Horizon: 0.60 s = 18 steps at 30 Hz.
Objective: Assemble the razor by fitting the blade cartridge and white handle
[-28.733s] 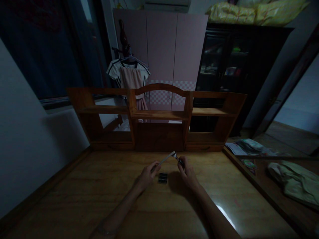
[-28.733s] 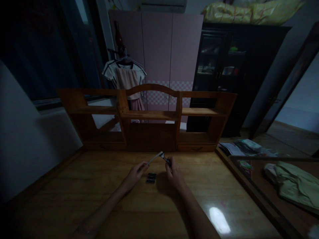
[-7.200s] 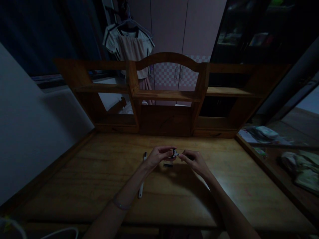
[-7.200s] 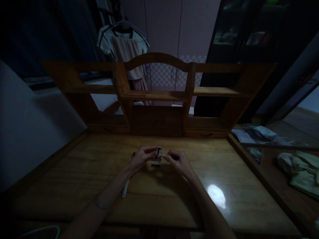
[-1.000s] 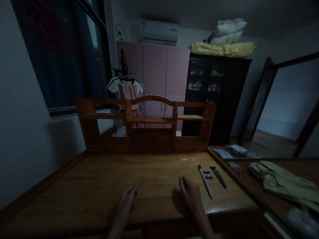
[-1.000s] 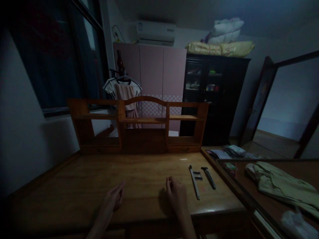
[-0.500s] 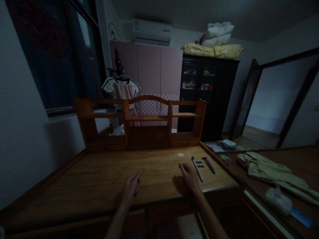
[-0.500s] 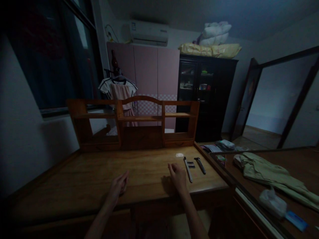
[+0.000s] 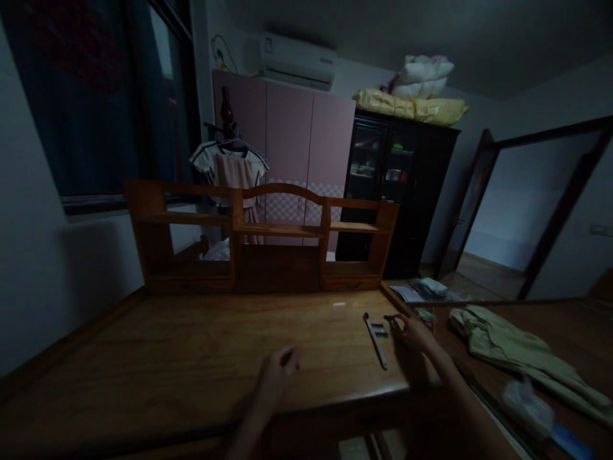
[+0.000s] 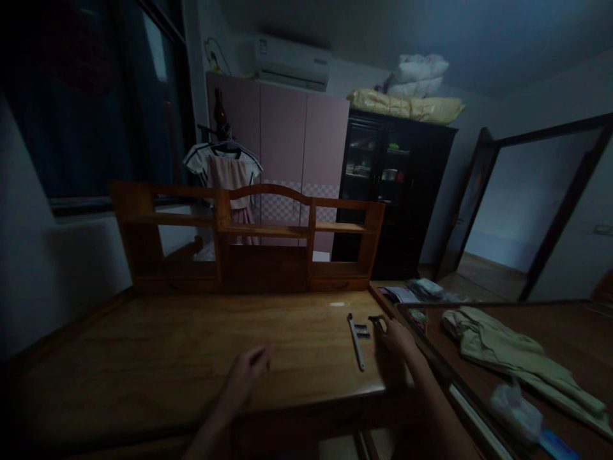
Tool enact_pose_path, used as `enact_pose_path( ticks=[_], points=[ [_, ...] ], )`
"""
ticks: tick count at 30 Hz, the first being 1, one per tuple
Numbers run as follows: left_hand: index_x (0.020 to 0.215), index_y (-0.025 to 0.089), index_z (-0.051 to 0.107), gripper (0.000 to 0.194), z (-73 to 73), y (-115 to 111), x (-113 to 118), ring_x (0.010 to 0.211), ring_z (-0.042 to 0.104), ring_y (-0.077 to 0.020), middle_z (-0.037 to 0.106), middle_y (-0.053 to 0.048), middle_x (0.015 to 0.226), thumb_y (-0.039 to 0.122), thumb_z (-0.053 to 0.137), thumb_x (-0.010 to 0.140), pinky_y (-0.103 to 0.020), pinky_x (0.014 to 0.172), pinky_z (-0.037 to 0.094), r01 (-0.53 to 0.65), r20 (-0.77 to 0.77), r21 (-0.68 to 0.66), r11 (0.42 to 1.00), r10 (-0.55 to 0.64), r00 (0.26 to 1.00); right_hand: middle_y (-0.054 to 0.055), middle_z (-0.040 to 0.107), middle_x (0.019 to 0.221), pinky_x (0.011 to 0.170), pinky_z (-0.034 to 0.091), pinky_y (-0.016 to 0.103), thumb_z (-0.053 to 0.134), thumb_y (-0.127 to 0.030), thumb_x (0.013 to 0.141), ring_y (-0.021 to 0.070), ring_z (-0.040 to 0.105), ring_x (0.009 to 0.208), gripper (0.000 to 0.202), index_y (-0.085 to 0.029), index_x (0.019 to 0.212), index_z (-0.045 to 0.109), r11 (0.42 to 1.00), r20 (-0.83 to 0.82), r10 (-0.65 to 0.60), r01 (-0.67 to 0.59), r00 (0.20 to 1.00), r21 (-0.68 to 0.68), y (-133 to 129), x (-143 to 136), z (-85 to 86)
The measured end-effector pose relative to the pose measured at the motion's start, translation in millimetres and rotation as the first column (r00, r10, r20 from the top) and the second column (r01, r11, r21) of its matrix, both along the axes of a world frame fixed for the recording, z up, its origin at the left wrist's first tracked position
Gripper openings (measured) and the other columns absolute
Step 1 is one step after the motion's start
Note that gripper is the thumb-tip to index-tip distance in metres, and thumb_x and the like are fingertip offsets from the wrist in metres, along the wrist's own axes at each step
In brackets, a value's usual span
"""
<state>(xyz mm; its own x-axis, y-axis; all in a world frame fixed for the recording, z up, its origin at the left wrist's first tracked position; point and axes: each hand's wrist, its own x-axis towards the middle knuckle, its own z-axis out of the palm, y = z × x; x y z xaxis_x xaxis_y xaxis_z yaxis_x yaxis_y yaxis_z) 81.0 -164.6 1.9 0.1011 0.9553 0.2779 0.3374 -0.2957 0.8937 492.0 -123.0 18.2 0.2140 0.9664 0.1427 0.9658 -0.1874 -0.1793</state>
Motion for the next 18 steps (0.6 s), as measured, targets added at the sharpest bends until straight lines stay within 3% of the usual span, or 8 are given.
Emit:
enact_pose_path(
  ticks=[2,4,6,9,13,15,18],
  points=[
    [0.07,0.016,0.06,0.041,14.5,-5.2,56.7,0.066,0.057,-0.0168,0.062,-0.006,0.068,0.047,0.038,0.087,-0.026,0.061,0.039,0.144,-0.208,0.019,0.989,-0.137,0.968,0.012,0.066,0.094,0.067,0.036,0.024,0.057,-0.016,0.073,0.0204,0.061,0.085,0.051,-0.013,0.124,0.052,1.0,-0.013,-0.001,0.001,1.0,0.015,5.5,6.4,-6.4],
    [0.087,0.016,0.063,0.034,21.6,-7.3,116.1,0.074,0.06,-0.0214,0.066,-0.01,0.08,0.041,0.04,0.086,-0.031,0.067,0.04,0.176,-0.432,-0.011,0.984,-0.164,0.887,0.014,0.067,0.092,0.067,0.036,0.025,0.059,-0.02,0.074,0.0218,0.062,0.086,0.048,-0.01,0.121,0.055,1.0,-0.031,-0.008,0.008,0.999,0.023,9.8,11.3,-10.5],
    [0.113,0.015,0.056,0.041,20.4,-5.4,167.6,0.091,0.059,-0.0282,0.065,-0.017,0.097,0.041,0.041,0.086,-0.038,0.077,0.041,0.227,-0.57,-0.025,0.974,-0.2,0.797,0.015,0.068,0.089,0.067,0.037,0.025,0.059,-0.023,0.075,0.0226,0.062,0.085,0.042,-0.009,0.114,0.06,1.0,-0.052,-0.001,0.002,0.999,0.021,12.3,14.8,-12.7],
    [0.136,0.011,0.036,0.052,12.0,5.0,217.6,0.112,0.049,-0.034,0.05,-0.024,0.124,0.035,0.036,0.089,-0.046,0.09,0.035,0.299,-0.618,0.05,0.953,-0.206,0.759,0.013,0.069,0.085,0.067,0.038,0.025,0.057,-0.023,0.077,0.0224,0.063,0.083,0.034,-0.014,0.108,0.065,0.998,-0.082,0.053,-0.051,0.995,0.024,12.6,17.4,-14.1],
    [0.138,0.008,0.034,0.05,7.1,23.7,232.6,0.113,0.047,-0.0342,0.049,-0.027,0.122,0.016,0.032,0.088,-0.048,0.09,0.034,0.31,-0.667,-0.036,0.95,-0.254,0.701,0.011,0.07,0.082,0.067,0.039,0.025,0.052,-0.022,0.079,0.0215,0.064,0.079,0.032,-0.016,0.108,0.065,0.989,-0.08,0.149,-0.147,0.986,0.035,8.4,11.3,-12.4],
    [0.134,0.008,0.039,0.049,5.9,30.9,220.7,0.108,0.051,-0.033,0.053,-0.026,0.117,0.01,0.032,0.086,-0.047,0.088,0.036,0.28,-0.692,-0.07,0.957,-0.249,0.678,0.009,0.07,0.078,0.067,0.039,0.024,0.05,-0.021,0.08,0.0208,0.064,0.077,0.032,-0.017,0.107,0.066,0.977,-0.081,0.215,-0.214,0.973,0.025,5.2,0.4,-9.3],
    [0.128,0.011,0.047,0.046,0.5,37.2,181.7,0.102,0.055,-0.0301,0.059,-0.021,0.109,0.007,0.03,0.085,-0.044,0.086,0.038,0.231,-0.71,-0.083,0.969,-0.22,0.669,0.008,0.069,0.077,0.067,0.039,0.023,0.047,-0.021,0.082,0.0194,0.064,0.076,0.031,-0.02,0.106,0.066,0.952,-0.119,0.307,-0.305,0.944,0.039,1.5,-29.4,-3.8]
  ],
)
